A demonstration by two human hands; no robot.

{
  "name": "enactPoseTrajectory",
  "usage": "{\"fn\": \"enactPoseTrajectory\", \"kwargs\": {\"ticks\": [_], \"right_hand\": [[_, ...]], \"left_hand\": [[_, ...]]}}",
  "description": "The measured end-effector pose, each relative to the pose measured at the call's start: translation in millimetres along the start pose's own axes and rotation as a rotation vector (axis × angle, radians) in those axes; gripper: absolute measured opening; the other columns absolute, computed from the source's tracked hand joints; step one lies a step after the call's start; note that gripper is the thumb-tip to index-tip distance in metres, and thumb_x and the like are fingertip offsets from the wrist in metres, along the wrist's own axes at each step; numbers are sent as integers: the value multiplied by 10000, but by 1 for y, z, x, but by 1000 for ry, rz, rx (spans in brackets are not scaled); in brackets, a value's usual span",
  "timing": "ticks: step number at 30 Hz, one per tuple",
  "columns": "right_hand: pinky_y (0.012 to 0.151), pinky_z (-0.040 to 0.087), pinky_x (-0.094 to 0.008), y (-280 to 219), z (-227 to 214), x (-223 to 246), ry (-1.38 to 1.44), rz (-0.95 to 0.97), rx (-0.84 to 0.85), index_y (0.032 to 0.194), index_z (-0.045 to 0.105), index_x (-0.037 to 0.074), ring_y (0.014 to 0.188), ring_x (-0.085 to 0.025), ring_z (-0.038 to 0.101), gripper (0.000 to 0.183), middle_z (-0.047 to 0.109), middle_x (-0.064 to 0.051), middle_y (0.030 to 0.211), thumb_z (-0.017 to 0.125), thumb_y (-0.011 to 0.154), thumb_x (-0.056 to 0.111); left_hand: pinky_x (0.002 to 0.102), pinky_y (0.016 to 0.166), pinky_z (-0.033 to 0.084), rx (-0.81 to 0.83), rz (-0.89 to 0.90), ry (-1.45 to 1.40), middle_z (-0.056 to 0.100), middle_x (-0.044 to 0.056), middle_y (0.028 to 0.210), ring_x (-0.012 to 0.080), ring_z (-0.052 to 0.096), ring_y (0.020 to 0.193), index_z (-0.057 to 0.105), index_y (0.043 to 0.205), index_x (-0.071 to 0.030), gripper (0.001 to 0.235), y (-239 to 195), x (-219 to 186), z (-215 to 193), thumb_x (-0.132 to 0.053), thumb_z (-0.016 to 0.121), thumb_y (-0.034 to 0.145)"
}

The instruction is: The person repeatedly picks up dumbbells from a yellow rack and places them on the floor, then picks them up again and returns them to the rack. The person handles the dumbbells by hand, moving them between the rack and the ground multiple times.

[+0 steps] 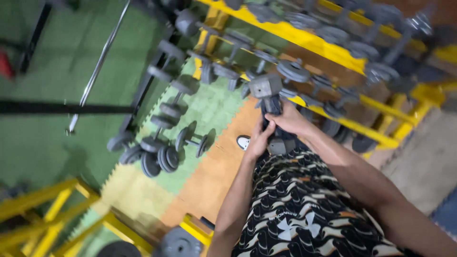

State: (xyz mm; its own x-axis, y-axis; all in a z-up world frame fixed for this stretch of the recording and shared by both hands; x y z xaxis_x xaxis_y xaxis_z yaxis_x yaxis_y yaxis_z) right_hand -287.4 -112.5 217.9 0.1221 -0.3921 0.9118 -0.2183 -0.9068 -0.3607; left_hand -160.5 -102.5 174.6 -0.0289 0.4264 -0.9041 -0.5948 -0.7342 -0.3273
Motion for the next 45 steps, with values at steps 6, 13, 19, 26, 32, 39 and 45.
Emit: {"fn": "enactPoseTrajectory", "kwargs": {"ticks": [6,13,19,26,32,39,45], "right_hand": [[868,528,-341,-28,-50,-3,54,-39,-102,1166,616,-6,935,-136,599,358,673,-48,1023,739,836,60],[855,539,-321,-69,-134,-50,177,14,-206,1180,609,-11,922,-113,621,369,695,-31,1010,741,846,74],[831,537,-312,-101,-233,-112,301,-10,-294,1166,597,15,908,-105,586,337,661,-13,1006,735,864,74],[819,543,-322,-141,-354,-161,261,167,-324,1133,642,5,901,-115,594,274,674,-30,997,754,910,117],[838,537,-304,-165,-411,-170,362,119,-426,1177,618,16,917,-97,582,325,657,2,1015,754,894,104],[806,536,-303,-179,-425,-185,493,117,-568,1170,610,9,889,-109,564,320,641,-12,1006,763,905,104],[809,556,-301,-184,-428,-190,535,191,-777,1191,627,13,921,-111,638,379,701,-13,1044,783,858,102]], "left_hand": [[345,1112,410,170,-56,58,586,123,1397,208,522,1273,466,1519,14,661,12,-3,44,-376,646,1018],[332,1141,379,359,-47,56,562,99,1433,200,503,1323,390,1553,-11,724,31,2,135,-380,674,999],[357,1103,423,389,-159,150,605,126,1383,214,550,1272,481,1493,-9,699,58,46,237,-410,701,966],[356,1054,465,451,-165,239,648,159,1318,216,588,1201,521,1447,32,705,85,85,362,-439,712,958],[339,1090,428,491,-184,317,583,144,1396,193,545,1278,391,1506,32,796,101,107,418,-443,715,956],[374,1115,443,673,-252,288,609,237,1410,270,558,1290,455,1513,90,780,106,91,453,-446,667,987],[352,1190,354,669,-209,358,520,192,1528,249,475,1424,344,1562,37,751,115,118,443,-392,655,1028]]}}
Point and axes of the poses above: each hand's wrist, its own y-axis towards the middle knuckle, its own z-axis out of the palm, x = y × z, the point moved 8 cm from there along y, towards the middle knuckle
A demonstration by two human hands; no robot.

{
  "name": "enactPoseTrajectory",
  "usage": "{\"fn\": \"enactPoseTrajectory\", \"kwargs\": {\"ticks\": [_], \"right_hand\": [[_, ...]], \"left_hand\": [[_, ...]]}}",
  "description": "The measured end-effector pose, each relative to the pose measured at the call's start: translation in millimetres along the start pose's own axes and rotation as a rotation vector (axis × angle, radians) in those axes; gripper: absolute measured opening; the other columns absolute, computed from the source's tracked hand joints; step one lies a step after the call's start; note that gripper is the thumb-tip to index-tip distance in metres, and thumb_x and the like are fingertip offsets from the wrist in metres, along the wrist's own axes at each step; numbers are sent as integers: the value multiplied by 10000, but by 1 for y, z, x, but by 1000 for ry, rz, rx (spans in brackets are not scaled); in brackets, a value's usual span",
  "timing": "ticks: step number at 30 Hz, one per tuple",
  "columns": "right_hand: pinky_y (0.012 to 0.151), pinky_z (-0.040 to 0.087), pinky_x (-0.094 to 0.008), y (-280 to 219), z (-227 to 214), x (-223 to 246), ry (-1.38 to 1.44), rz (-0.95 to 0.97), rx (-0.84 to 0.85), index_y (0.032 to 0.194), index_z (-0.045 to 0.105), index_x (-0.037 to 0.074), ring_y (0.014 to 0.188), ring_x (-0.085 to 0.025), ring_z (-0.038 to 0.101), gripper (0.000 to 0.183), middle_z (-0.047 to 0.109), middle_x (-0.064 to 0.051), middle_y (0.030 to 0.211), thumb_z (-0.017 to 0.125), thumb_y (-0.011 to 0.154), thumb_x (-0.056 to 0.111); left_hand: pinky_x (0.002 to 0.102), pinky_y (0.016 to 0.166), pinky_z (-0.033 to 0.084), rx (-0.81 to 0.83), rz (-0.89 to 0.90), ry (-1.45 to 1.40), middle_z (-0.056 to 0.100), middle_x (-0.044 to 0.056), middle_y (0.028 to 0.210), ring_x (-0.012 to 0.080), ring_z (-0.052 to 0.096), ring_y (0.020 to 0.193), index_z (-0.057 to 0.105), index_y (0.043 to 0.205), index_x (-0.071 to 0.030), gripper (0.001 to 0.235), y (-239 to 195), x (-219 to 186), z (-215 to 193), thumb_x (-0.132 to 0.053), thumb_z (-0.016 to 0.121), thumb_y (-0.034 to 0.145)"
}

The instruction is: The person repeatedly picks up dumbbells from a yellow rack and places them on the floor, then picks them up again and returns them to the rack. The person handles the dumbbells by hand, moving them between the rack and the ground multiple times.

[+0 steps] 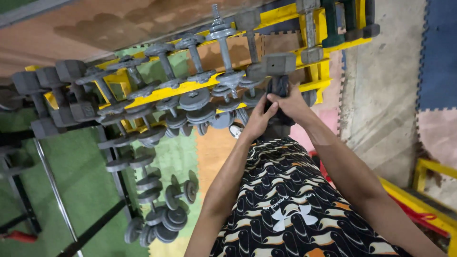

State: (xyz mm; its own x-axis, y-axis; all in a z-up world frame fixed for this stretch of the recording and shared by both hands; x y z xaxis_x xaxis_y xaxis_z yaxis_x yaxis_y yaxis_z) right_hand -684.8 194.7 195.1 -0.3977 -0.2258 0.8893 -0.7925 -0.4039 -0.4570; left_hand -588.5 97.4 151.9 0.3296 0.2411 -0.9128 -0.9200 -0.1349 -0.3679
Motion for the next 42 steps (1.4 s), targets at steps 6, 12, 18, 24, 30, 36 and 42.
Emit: {"fn": "enactPoseTrajectory", "kwargs": {"ticks": [6,12,18,24,30,36,42], "right_hand": [[776,564,-309,5,-3,-6,-4,-72,-156,1130,671,7,881,-116,666,303,722,-24,1008,794,868,96],[667,525,-287,12,-8,-10,56,13,-198,1137,647,37,782,-93,626,315,696,-6,956,802,873,114],[630,492,-336,51,-40,-25,-34,88,-161,1142,654,23,745,-141,597,320,669,-39,934,805,872,105],[794,542,-320,119,-70,-33,-90,-52,17,1164,645,4,910,-139,641,346,696,-20,1014,798,872,105],[763,536,-328,189,-79,-11,-167,-106,76,1131,630,5,868,-141,633,319,697,-21,993,774,862,98],[742,527,-349,248,-76,-36,-211,47,53,1038,735,-29,831,-143,651,262,737,-49,952,790,887,179],[747,535,-381,278,-72,-52,-482,230,-60,1057,721,-41,856,-183,690,376,749,-117,954,825,868,267]], "left_hand": [[342,1082,444,101,-27,-119,584,153,1400,209,547,1269,347,1588,-38,683,-10,-34,-7,-296,631,1024],[350,902,528,-12,-92,-123,644,136,1194,206,582,1021,469,1568,-70,573,1,-14,-39,-253,619,1046],[338,991,546,-164,76,40,712,149,1258,240,676,1150,528,1486,-60,494,42,-2,-45,-211,637,1029],[468,1167,400,-436,268,743,586,234,1437,441,516,1380,454,1529,-82,660,98,-12,-31,-225,687,928],[565,1240,122,-471,45,698,283,176,1693,442,146,1571,257,1638,-124,785,169,13,-20,-531,510,1017],[555,1264,52,-428,-45,877,107,148,1743,398,54,1607,42,1667,-111,994,186,33,-12,-721,413,975],[540,1245,80,-440,-77,828,129,157,1730,380,71,1593,12,1651,-29,1116,181,22,-12,-766,422,919]]}}
Point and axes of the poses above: each hand's wrist, its own y-axis towards the middle knuckle, its own z-axis out of the palm, x = y × z, the point moved 8 cm from there along y, towards the middle knuckle
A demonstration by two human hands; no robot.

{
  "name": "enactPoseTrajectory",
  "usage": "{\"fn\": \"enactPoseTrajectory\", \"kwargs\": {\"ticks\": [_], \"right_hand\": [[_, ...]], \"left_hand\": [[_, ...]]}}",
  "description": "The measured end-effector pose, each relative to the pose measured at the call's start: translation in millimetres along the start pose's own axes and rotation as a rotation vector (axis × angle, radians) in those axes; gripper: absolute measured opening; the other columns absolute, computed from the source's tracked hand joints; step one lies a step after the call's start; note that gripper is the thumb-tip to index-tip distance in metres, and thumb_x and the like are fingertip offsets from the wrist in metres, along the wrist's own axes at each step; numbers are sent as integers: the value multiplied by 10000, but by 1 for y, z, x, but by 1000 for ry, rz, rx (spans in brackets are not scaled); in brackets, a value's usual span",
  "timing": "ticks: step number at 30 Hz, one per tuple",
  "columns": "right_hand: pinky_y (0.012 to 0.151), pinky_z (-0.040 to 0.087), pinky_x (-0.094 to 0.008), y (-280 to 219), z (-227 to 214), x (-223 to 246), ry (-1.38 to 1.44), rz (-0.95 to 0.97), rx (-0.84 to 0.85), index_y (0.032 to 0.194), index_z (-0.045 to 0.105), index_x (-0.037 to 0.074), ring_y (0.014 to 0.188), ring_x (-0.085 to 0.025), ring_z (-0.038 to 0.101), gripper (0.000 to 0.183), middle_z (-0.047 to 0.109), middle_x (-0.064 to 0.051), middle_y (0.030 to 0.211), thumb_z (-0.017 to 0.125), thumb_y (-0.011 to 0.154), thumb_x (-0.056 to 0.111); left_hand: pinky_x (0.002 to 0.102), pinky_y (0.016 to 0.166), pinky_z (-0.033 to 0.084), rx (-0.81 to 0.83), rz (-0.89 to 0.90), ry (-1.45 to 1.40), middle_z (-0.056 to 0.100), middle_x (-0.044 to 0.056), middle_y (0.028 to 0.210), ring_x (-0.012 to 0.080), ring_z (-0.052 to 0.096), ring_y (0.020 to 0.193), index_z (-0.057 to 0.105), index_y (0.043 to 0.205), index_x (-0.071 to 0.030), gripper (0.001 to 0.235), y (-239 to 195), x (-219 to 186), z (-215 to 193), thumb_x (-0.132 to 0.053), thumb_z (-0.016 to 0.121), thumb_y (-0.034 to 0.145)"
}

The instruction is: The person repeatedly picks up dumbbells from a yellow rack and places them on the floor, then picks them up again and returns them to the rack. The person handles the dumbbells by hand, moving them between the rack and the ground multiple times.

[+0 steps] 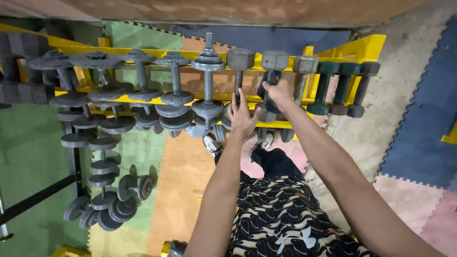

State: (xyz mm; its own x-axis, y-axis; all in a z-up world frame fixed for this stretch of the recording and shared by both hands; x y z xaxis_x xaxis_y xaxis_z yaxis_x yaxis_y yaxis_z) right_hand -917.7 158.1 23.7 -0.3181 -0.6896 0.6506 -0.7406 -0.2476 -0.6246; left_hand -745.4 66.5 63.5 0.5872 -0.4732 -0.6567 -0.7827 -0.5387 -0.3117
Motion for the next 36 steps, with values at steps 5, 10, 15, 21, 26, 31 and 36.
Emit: {"fn": "enactPoseTrajectory", "kwargs": {"ticks": [5,10,15,21,26,31,36], "right_hand": [[802,544,-391,20,14,-15,57,-100,-1,1110,700,2,901,-242,720,363,760,-118,1005,810,841,219],[826,549,-407,24,20,-16,47,-215,-2,1091,701,-4,956,-310,745,345,770,-163,1028,803,835,204],[871,512,-543,11,22,4,-339,-268,-35,1248,536,-45,1035,-519,644,559,690,-335,1046,783,903,321],[896,486,-582,-34,3,47,-512,-166,48,1218,536,-17,1058,-526,627,556,673,-336,1074,765,902,379],[917,500,-560,-37,-9,25,-445,-345,-8,1287,528,-22,1063,-530,639,525,676,-347,1080,734,836,149],[958,518,-505,-46,-40,8,-208,-496,-20,1324,574,23,1149,-500,638,474,694,-302,1147,683,864,60],[1022,519,-396,-57,-73,5,-91,-722,-91,1357,570,60,1190,-356,671,451,701,-196,1248,741,939,62]], "left_hand": [[553,1255,87,-26,21,1,135,157,1745,380,80,1611,30,1657,-27,1113,-1,1,3,-770,435,935],[568,1249,77,-15,28,22,122,163,1751,387,71,1610,41,1659,-29,1109,1,5,7,-760,451,934],[575,1250,84,8,-2,10,136,147,1731,381,82,1611,25,1663,-30,1149,3,5,8,-759,483,904],[578,1250,82,-14,32,49,99,167,1753,404,70,1601,-6,1659,-53,1226,3,6,10,-806,550,868],[557,1237,85,29,9,83,113,154,1726,393,64,1585,-14,1641,-63,1313,4,-1,0,-802,637,773],[543,1257,91,27,-51,35,133,133,1727,374,81,1590,5,1646,-81,1279,5,18,10,-747,672,782],[570,1270,116,-159,34,-18,155,146,1734,387,124,1601,98,1663,-77,1153,-40,1,3,-662,713,882]]}}
Point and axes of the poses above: each hand's wrist, its own y-axis towards the middle knuckle, its own z-axis out of the palm, x = y × z, the point moved 8 cm from there along y, towards the middle knuckle
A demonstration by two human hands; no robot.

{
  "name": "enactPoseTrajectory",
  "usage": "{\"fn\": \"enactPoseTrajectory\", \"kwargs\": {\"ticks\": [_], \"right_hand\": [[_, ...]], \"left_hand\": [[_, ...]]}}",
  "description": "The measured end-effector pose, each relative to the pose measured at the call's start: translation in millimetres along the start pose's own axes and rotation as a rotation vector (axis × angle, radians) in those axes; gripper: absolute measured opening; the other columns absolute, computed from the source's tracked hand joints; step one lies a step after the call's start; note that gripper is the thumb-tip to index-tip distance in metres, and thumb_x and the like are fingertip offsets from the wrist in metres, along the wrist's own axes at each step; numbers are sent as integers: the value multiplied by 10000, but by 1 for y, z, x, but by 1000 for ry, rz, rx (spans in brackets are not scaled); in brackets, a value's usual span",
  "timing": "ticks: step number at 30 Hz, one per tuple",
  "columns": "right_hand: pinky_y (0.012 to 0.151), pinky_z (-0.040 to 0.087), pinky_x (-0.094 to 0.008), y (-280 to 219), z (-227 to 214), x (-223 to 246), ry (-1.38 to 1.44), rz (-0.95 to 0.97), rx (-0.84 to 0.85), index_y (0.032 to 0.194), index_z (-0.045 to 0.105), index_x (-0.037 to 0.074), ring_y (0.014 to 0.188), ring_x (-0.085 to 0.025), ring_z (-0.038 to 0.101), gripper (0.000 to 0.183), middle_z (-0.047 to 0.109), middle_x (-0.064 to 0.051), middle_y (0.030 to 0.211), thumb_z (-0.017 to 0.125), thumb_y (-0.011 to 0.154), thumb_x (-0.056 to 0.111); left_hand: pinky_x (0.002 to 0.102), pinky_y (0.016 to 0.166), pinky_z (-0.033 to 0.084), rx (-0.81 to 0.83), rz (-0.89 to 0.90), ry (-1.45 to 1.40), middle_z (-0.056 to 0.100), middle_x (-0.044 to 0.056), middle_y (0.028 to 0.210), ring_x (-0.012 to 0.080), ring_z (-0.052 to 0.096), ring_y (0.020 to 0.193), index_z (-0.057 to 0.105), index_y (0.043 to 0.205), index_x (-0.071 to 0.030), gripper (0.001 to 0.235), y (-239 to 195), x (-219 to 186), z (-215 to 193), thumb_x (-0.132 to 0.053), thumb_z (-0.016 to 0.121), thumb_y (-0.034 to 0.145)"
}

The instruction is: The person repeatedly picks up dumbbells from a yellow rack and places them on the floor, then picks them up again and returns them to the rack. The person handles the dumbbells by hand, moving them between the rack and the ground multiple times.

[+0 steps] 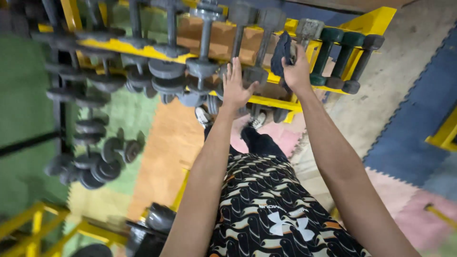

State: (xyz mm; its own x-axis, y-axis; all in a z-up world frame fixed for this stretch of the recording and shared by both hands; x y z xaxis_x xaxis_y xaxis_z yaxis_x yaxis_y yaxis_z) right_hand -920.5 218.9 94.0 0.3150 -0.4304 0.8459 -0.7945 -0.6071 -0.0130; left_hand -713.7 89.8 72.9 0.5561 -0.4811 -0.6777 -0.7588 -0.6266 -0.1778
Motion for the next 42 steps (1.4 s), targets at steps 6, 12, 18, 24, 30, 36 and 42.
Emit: {"fn": "enactPoseTrajectory", "kwargs": {"ticks": [6,12,18,24,30,36,42], "right_hand": [[1002,514,-385,-39,0,26,76,78,313,1333,584,40,1164,-323,683,448,699,-192,1234,760,924,101],[997,491,-400,-97,29,-28,-38,99,322,1362,533,-10,1200,-345,646,560,668,-245,1258,799,900,163],[1012,475,-409,-162,42,-38,-70,155,450,1414,507,12,1207,-376,638,638,649,-255,1295,769,880,243],[919,488,-455,-198,61,-45,-161,258,512,1411,393,44,1091,-437,644,672,627,-288,1195,679,815,167],[987,494,-497,-212,79,-52,-286,87,583,1373,464,29,1183,-513,608,512,631,-319,1263,651,905,116],[1043,465,-479,-205,84,-62,-413,-59,693,1367,523,23,1238,-490,573,470,613,-305,1305,661,920,71],[1070,457,-470,-197,106,-137,-417,-147,879,1438,482,0,1269,-481,548,561,576,-297,1363,579,887,-33]], "left_hand": [[568,1282,128,-35,-77,-57,227,138,1725,401,143,1600,187,1655,-76,1029,-70,-13,-5,-515,737,905],[538,1239,190,-29,-192,-156,387,170,1628,424,251,1533,325,1592,-77,915,-119,20,-1,-443,746,867],[504,1074,473,-134,-254,-223,653,231,1299,452,611,1230,546,1447,-55,660,-173,78,24,-353,743,891],[398,926,574,-86,-372,-607,713,198,1224,340,719,1090,557,1424,-53,498,-224,102,39,-199,656,958],[372,897,584,-122,-458,-688,708,191,1232,284,724,1059,554,1431,-48,506,-259,138,80,-146,657,946],[358,870,587,-246,-630,-680,742,167,1172,256,746,947,586,1405,-72,451,-272,151,115,-170,654,970],[344,846,593,-455,-668,-813,740,166,1185,237,756,953,595,1391,-66,432,-274,151,190,-159,650,974]]}}
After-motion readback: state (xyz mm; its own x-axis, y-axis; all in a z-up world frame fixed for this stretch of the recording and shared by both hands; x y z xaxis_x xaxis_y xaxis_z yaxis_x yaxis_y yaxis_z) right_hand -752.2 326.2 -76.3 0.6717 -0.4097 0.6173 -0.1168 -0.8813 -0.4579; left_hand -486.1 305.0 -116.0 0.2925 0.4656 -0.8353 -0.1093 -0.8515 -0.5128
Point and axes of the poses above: each hand's wrist, its own y-axis towards the middle knuckle, its own z-axis out of the palm, x = y × z, the point moved 8 cm from there along y, towards the middle knuckle
